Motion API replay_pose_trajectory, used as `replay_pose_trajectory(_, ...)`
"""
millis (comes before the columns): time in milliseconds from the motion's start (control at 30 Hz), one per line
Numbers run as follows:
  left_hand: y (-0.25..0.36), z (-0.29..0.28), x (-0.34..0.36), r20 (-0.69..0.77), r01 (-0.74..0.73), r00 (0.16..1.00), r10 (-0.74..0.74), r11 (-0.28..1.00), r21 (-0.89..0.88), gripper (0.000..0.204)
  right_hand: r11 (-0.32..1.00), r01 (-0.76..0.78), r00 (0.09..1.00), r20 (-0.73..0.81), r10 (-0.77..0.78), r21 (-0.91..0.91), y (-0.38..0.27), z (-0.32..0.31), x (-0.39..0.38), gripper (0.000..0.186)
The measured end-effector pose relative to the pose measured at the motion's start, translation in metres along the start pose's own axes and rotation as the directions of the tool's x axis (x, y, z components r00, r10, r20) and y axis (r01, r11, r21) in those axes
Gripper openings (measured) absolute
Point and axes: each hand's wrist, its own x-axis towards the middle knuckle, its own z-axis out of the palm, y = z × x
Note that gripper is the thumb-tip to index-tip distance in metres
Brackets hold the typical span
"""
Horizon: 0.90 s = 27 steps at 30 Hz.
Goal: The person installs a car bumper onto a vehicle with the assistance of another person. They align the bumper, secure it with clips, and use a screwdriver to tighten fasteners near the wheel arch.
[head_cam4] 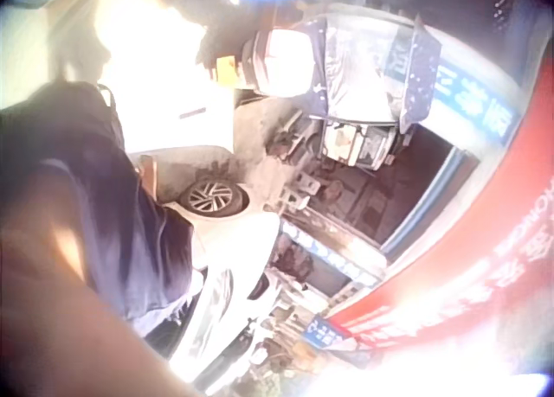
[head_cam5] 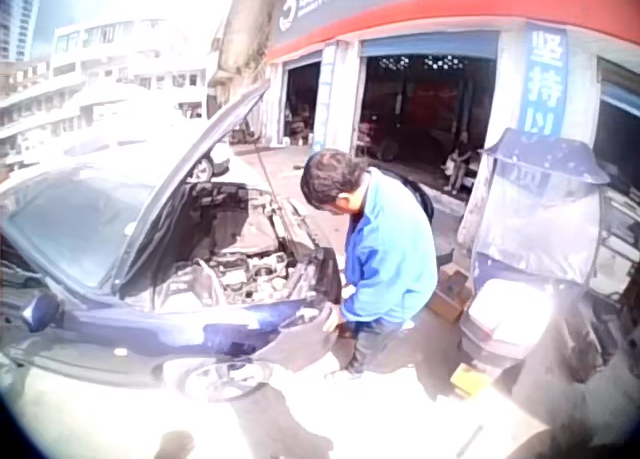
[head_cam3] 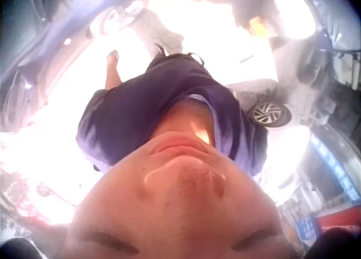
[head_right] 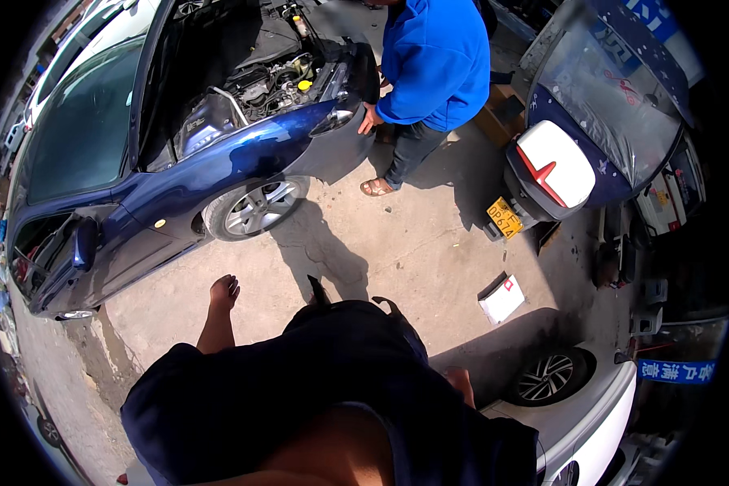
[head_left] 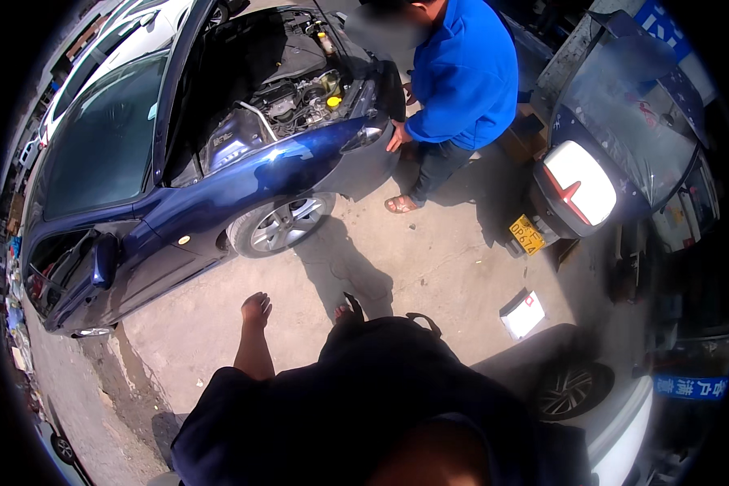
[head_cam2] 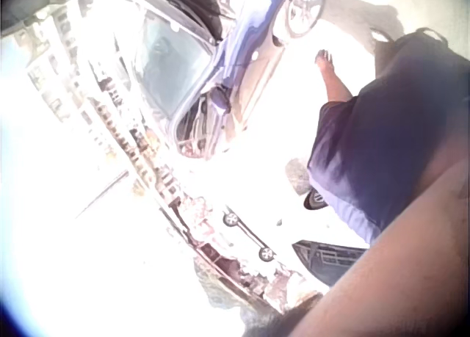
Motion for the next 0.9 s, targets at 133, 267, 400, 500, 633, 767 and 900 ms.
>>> replay_pose_trajectory(133,-0.033,0.053,-0.034,0.016,-0.051,0.999,0.052,0.998,-0.035,0.035,0.968,0.243,0.97,0.033,-0.241,-0.068,-0.064,-0.013,0.028,0.027)
replay_pose_trajectory(267,-0.097,-0.003,-0.046,-0.214,0.02,0.975,-0.063,0.98,-0.198,0.039,0.707,0.674,0.738,0.234,-0.633,-0.216,-0.109,-0.019,0.025,0.03)
replay_pose_trajectory(400,-0.134,-0.004,-0.111,0.317,-0.28,0.947,-0.051,-0.617,0.735,0.037,0.984,0.177,0.984,0.009,-0.178,0.033,-0.054,-0.066,0.067,0.015)
replay_pose_trajectory(500,-0.149,0.037,-0.105,0.281,-0.282,0.955,-0.094,-0.579,0.765,0.03,0.955,-0.124,0.989,0.11,0.097,0.268,0.104,-0.136,0.103,0.022)
replay_pose_trajectory(633,-0.123,0.018,-0.084,-0.28,0.204,0.96,0.027,0.618,0.759,0.02,0.972,-0.226,0.968,0.124,0.218,0.055,0.076,-0.067,0.08,0.023)
replay_pose_trajectory(767,-0.083,0.104,-0.031,-0.425,0.051,0.9,-0.102,0.99,-0.128,0.011,0.992,-0.13,0.988,0.086,0.128,0.012,0.018,-0.03,0.069,0.025)
replay_pose_trajectory(900,-0.005,0.218,-0.001,-0.172,-0.014,0.985,0.017,1.0,0.019,0.032,1.0,-0.021,0.999,0.024,0.021,0.001,-0.031,0.001,0.047,0.027)
